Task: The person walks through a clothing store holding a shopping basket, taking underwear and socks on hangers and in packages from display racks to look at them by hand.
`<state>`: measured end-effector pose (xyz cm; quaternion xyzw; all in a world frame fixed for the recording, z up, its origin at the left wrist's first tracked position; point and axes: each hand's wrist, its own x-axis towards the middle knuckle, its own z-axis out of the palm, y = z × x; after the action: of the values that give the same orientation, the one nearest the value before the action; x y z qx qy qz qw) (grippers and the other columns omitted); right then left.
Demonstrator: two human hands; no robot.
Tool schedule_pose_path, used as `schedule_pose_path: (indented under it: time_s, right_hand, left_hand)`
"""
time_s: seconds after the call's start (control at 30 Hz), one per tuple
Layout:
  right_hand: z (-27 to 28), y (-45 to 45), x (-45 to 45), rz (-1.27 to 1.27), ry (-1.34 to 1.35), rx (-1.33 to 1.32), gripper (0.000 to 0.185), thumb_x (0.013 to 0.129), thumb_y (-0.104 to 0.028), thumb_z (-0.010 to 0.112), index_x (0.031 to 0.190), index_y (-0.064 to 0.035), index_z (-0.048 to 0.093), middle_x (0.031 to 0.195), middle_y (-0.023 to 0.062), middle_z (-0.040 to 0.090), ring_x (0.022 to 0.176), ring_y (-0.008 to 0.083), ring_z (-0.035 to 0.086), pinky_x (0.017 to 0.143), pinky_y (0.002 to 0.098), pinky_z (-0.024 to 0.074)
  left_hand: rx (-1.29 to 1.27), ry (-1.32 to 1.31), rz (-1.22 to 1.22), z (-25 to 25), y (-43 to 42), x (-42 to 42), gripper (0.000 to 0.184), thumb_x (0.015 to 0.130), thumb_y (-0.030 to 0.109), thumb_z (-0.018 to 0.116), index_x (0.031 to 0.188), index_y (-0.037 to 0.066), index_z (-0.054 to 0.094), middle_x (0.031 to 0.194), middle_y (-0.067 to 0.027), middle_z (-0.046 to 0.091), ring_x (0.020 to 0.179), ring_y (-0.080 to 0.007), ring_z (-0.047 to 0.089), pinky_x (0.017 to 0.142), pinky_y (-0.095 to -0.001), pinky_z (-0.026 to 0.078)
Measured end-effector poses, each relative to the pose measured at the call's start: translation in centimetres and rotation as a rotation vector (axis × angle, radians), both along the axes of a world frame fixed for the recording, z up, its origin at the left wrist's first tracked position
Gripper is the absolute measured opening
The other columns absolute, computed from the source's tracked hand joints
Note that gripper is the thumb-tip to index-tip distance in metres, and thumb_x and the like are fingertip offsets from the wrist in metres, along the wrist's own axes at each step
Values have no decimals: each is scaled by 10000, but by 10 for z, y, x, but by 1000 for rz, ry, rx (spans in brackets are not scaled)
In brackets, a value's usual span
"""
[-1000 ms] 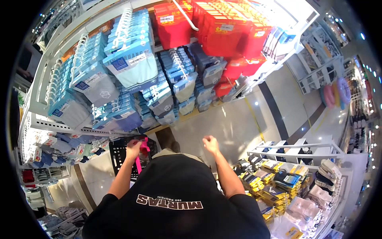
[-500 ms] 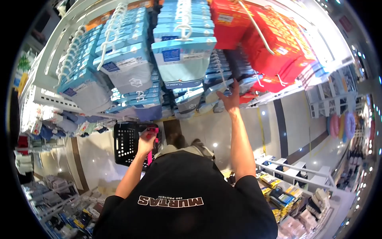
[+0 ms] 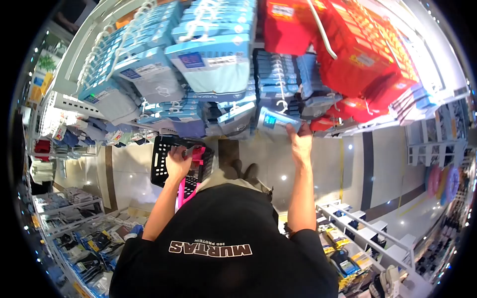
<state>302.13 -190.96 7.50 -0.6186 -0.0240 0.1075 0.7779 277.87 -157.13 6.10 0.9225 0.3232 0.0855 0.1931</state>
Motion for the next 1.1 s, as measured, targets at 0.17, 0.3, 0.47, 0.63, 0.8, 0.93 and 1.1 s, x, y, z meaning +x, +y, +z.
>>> schedule_pose_path:
  time_s: [0.17,0.3,0.47,0.63,0.8,0.93,1.1]
  right_hand:
    - [17,-31,-14,15,91,183,361,929,-290,679,1125,-5,575,1010,72,677,879,148,659,819,307,528]
    - [25,-22,-23,108,202,186,336,976,-317,610,1108,-9,596,979,54,684,811,101,641,732,252,517]
    - [25,23,-61,36,271,-30,364,1009,-349,533,953,-8,648,846,37,667,725,99,619,644,250,498]
    - [12,47,-89,260,411,246,365,1022,-330,505,1065,13,623,943,64,678,804,127,646,705,276,523]
    - [-4,55,-104,277,458,177,393,1015,-349,516,1164,8,590,1011,66,682,879,144,668,787,285,543]
    - [6,53,-106,109,404,133,355,1010,-325,533,1163,-10,590,1021,54,676,907,141,659,794,282,541]
    - [-3,44,-107,117,444,184,341,998,-270,564,1161,29,589,1029,77,668,896,141,632,796,282,508]
  left_hand:
    - [-559,-92,-174,48,-56,29,383,806,259,749,1111,41,675,1130,-132,653,1038,-285,626,916,-385,479]
    - [-994,-76,-522,67,-118,57,631,795,329,776,1309,27,568,1174,-149,644,1094,-257,612,960,-362,460]
    - [-1096,-89,-667,65,-162,66,551,847,204,685,1314,-36,520,1169,-188,651,1091,-258,607,960,-347,447]
    - [-1221,-195,-436,50,-154,47,234,895,76,617,1091,-38,678,1005,-129,725,923,-166,665,829,-313,507]
    - [-1235,-149,-352,56,-147,34,262,921,58,585,1157,-34,653,1076,-107,705,982,-168,655,870,-314,506]
    - [-1680,-301,-36,33,-150,24,326,1001,155,505,1250,-38,589,1202,-112,651,1105,-180,610,949,-322,478]
    - [-1613,-186,-193,25,-141,11,307,1019,195,510,1181,-49,602,1114,-72,651,1015,-135,596,884,-294,474]
